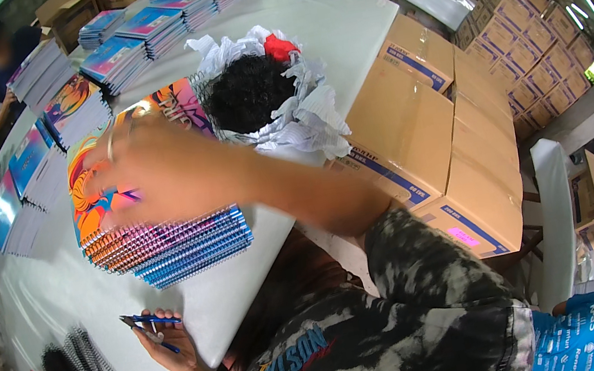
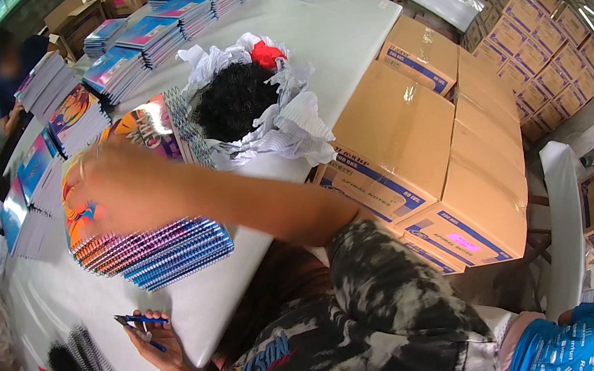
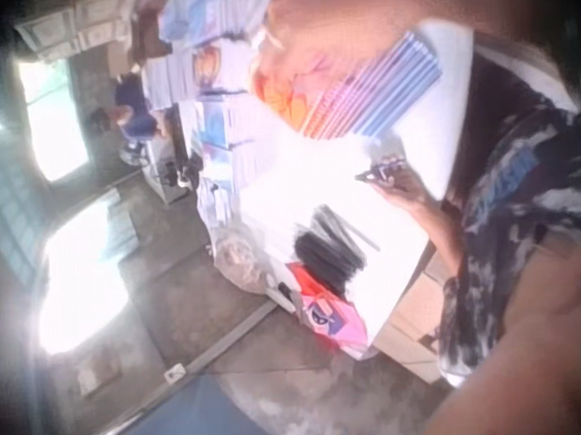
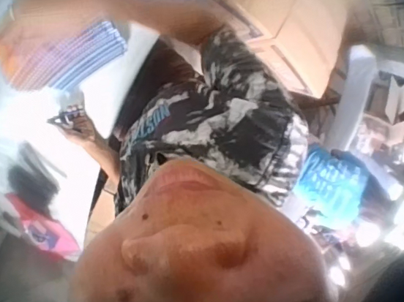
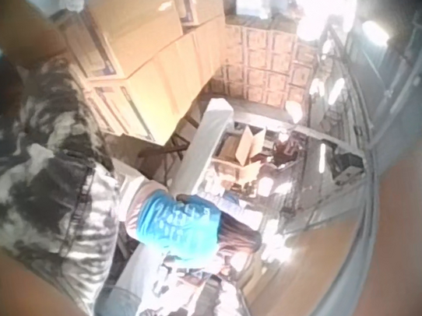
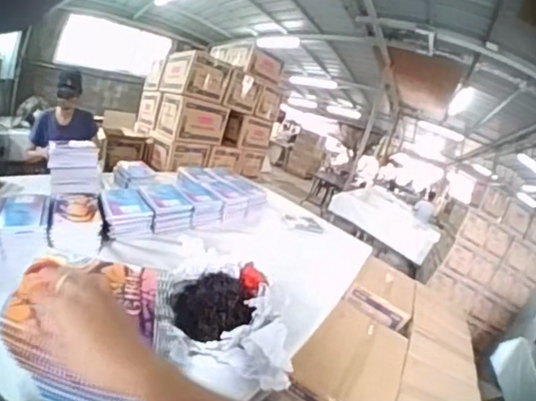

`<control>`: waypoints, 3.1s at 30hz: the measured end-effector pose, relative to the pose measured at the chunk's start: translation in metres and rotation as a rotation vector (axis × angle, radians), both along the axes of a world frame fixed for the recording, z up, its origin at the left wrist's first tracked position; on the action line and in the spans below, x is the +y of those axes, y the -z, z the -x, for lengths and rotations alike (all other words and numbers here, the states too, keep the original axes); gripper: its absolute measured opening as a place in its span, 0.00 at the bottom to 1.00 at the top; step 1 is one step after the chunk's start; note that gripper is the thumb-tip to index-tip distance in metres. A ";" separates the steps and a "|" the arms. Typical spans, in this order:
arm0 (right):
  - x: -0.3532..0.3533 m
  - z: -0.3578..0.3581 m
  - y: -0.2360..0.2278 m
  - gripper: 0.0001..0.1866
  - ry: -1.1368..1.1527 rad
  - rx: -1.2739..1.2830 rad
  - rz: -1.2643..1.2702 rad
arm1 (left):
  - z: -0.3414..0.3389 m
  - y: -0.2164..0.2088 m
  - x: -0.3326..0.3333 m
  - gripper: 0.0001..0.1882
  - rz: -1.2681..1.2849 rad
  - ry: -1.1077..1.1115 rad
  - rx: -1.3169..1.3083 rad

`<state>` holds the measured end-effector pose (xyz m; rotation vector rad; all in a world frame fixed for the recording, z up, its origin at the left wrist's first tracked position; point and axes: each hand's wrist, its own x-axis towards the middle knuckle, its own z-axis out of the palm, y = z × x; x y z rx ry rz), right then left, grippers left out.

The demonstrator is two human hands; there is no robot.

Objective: The person uses pliers to trim the spiral binding of stacked notebooks, then stacks the finished notebooks on the table. The person also retrieves a stack of notebooks from a cardboard box and places them on the table.

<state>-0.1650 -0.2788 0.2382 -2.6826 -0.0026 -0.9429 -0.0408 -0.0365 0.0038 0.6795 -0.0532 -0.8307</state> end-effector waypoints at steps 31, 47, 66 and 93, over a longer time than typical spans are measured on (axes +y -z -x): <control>0.048 -0.031 0.024 0.13 0.302 0.047 -0.401 | 0.013 -0.131 -0.052 0.37 0.409 0.542 -0.044; 0.046 -0.028 0.026 0.15 0.289 0.077 -0.351 | 0.021 -0.155 -0.045 0.28 -0.917 -0.007 -1.232; 0.045 -0.021 0.029 0.22 0.229 0.132 -0.107 | 0.018 -0.139 -0.035 0.29 -0.402 0.246 -0.578; 0.040 -0.018 0.036 0.33 0.208 0.175 -0.039 | 0.020 -0.117 -0.031 0.31 -0.580 0.195 -0.755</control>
